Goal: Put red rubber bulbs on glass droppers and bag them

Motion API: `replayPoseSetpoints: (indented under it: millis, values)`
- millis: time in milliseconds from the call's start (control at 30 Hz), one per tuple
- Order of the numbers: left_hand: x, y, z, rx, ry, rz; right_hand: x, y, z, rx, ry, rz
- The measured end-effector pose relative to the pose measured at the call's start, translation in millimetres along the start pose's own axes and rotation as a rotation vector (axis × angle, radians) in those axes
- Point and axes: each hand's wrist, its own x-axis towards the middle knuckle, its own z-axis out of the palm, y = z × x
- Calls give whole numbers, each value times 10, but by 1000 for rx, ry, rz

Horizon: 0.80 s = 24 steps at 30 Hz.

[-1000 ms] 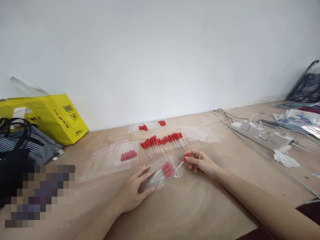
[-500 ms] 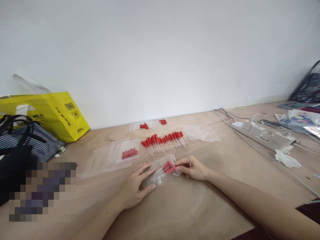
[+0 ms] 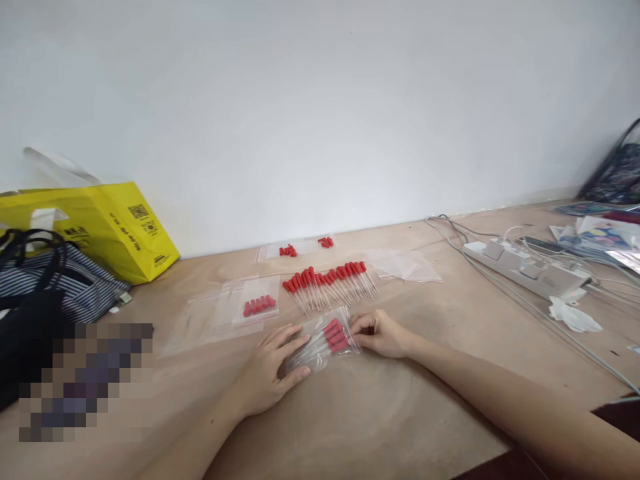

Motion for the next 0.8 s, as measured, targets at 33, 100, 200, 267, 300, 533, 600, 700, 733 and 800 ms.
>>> replayPoseSetpoints:
  millis: [33,100,200,267,300,533,600,700,733,800]
  values:
    - [-1,3,-6,2,-5,0,17,-5,-40,7,-31,-6]
    - [-1,7,-19,6,-19,0,106,-9,-140,37,-56,29]
    - [5,9,-42,3,-33,9,388,-7,-272,-9,113,137]
    - [10,1,-53,-2,-43,13,646,-2,-301,-74,267,223]
    - [11,-6,-57,-5,-46,15,782,2,-293,-85,300,240]
    - [-25,-48,-86,-43,-33,31,1574,91,-41,-128,421,382]
    - [-37,-45,-98,-46,-33,30,1699,116,12,-126,433,418]
    - [-45,-35,-107,-32,-40,13,1772,126,37,-92,452,447]
    - [-46,-31,-106,-29,-41,9,1762,119,26,-70,467,443]
    - [-46,-28,-101,-32,-38,9,1688,88,-33,-12,509,418]
